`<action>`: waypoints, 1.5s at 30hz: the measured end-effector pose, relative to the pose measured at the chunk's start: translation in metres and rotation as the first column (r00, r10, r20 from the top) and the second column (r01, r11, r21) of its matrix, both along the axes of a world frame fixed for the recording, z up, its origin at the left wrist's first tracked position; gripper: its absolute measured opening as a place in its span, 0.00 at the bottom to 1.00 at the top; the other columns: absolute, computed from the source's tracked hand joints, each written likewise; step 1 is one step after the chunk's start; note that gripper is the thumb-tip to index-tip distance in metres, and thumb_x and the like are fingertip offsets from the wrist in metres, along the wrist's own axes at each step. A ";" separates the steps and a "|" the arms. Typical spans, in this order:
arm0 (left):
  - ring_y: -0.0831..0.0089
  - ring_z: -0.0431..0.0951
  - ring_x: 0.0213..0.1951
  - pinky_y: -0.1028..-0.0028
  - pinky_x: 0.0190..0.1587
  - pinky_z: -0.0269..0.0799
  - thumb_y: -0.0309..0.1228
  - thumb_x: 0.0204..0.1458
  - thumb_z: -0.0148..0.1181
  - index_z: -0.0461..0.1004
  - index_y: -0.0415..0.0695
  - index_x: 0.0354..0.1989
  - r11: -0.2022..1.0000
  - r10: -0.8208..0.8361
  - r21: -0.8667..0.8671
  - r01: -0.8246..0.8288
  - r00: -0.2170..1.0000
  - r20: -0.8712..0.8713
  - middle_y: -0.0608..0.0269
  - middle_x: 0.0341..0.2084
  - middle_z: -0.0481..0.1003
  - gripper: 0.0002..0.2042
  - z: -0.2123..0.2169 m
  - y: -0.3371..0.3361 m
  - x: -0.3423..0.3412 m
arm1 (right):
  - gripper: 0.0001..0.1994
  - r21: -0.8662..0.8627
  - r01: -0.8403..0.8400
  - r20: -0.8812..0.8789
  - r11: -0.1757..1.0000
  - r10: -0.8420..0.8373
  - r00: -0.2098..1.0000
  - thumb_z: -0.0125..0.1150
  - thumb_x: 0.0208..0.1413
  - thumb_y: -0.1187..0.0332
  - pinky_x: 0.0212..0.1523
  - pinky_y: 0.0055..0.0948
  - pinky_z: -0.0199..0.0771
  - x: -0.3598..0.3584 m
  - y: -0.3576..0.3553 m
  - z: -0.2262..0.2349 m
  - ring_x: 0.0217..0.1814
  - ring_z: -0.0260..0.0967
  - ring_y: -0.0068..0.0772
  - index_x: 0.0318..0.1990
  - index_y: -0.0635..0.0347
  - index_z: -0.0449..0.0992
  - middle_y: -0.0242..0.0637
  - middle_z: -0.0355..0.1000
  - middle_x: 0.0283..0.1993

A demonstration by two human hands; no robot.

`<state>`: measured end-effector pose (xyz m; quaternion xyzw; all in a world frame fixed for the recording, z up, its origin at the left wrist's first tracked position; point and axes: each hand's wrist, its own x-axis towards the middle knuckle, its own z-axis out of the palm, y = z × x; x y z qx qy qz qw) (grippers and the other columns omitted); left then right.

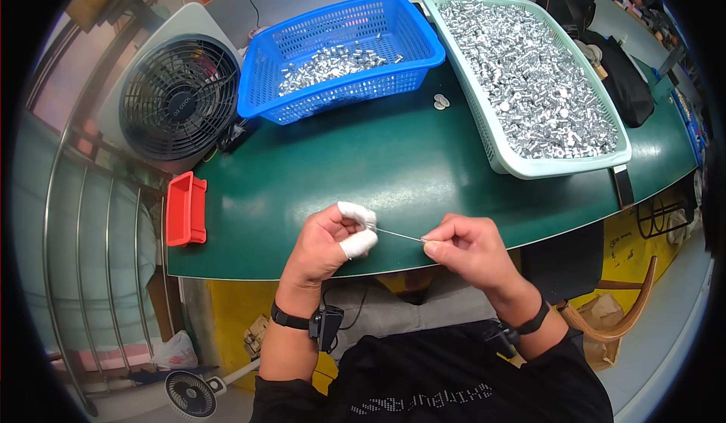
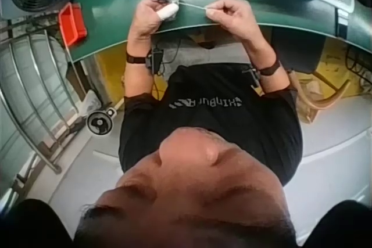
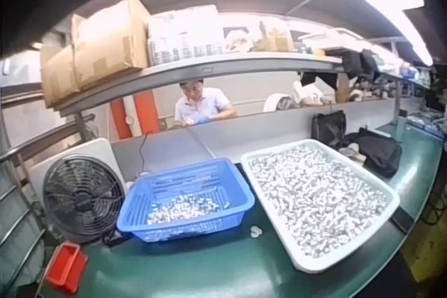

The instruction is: The person picks up a metal part from a blue basket and inserts a thin metal rod into its openings. After setting the part down, they reach into a white tray to select another metal part and repeat the process.

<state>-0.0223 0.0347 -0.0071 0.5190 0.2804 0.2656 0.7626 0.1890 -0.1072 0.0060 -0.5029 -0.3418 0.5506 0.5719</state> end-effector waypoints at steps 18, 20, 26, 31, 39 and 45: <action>0.72 0.76 0.27 0.73 0.31 0.74 0.22 0.55 0.61 0.76 0.36 0.40 0.998 0.021 -0.061 -0.019 1.000 0.019 0.59 0.30 0.77 0.06 0.003 -0.006 0.007 | 0.05 0.453 0.006 0.611 0.891 -0.315 0.726 0.68 0.53 0.78 0.21 0.20 0.57 -0.009 0.013 -0.010 0.25 0.62 0.16 0.38 0.64 0.82 0.29 0.70 0.28; 0.72 0.75 0.26 0.72 0.31 0.74 0.23 0.55 0.61 0.76 0.36 0.39 0.997 0.081 -0.010 -0.080 0.994 0.070 0.59 0.28 0.77 0.05 0.000 -0.008 0.007 | 0.05 -0.104 -0.033 -0.038 0.994 0.029 0.999 0.68 0.54 0.77 0.21 0.20 0.57 -0.008 0.007 -0.001 0.26 0.62 0.14 0.38 0.64 0.82 0.27 0.70 0.28; 0.71 0.76 0.26 0.71 0.31 0.74 0.22 0.54 0.62 0.76 0.36 0.39 0.996 0.069 -0.057 -0.063 0.991 0.119 0.59 0.30 0.77 0.06 0.003 -0.005 0.006 | 0.05 0.005 -0.008 0.017 1.000 0.008 1.000 0.68 0.55 0.77 0.20 0.20 0.56 -0.008 0.010 0.000 0.25 0.61 0.12 0.38 0.65 0.82 0.25 0.69 0.27; 0.72 0.76 0.27 0.72 0.32 0.74 0.21 0.52 0.64 0.76 0.36 0.39 0.988 -0.076 -0.134 0.074 0.997 -0.009 0.59 0.32 0.77 0.08 0.004 0.006 0.000 | 0.05 0.582 -0.118 0.692 0.804 -0.413 0.592 0.67 0.53 0.78 0.20 0.21 0.56 -0.013 0.017 -0.009 0.24 0.61 0.14 0.38 0.64 0.82 0.27 0.68 0.25; 0.74 0.75 0.26 0.74 0.31 0.73 0.26 0.55 0.63 0.76 0.37 0.37 0.998 0.043 0.041 -0.041 0.998 -0.034 0.61 0.28 0.77 0.06 0.011 -0.011 0.013 | 0.08 0.062 -0.023 0.170 0.998 0.013 0.985 0.69 0.47 0.82 0.20 0.27 0.59 0.003 0.016 0.004 0.22 0.63 0.29 0.34 0.63 0.81 0.36 0.66 0.24; 0.74 0.75 0.27 0.74 0.32 0.73 0.27 0.57 0.61 0.76 0.37 0.38 0.999 -0.003 -0.046 0.000 0.997 -0.080 0.60 0.31 0.77 0.06 0.008 -0.006 0.012 | 0.07 0.530 -0.066 0.665 0.845 -0.366 0.651 0.69 0.47 0.83 0.22 0.26 0.61 -0.010 0.015 0.000 0.24 0.64 0.27 0.34 0.63 0.80 0.35 0.66 0.26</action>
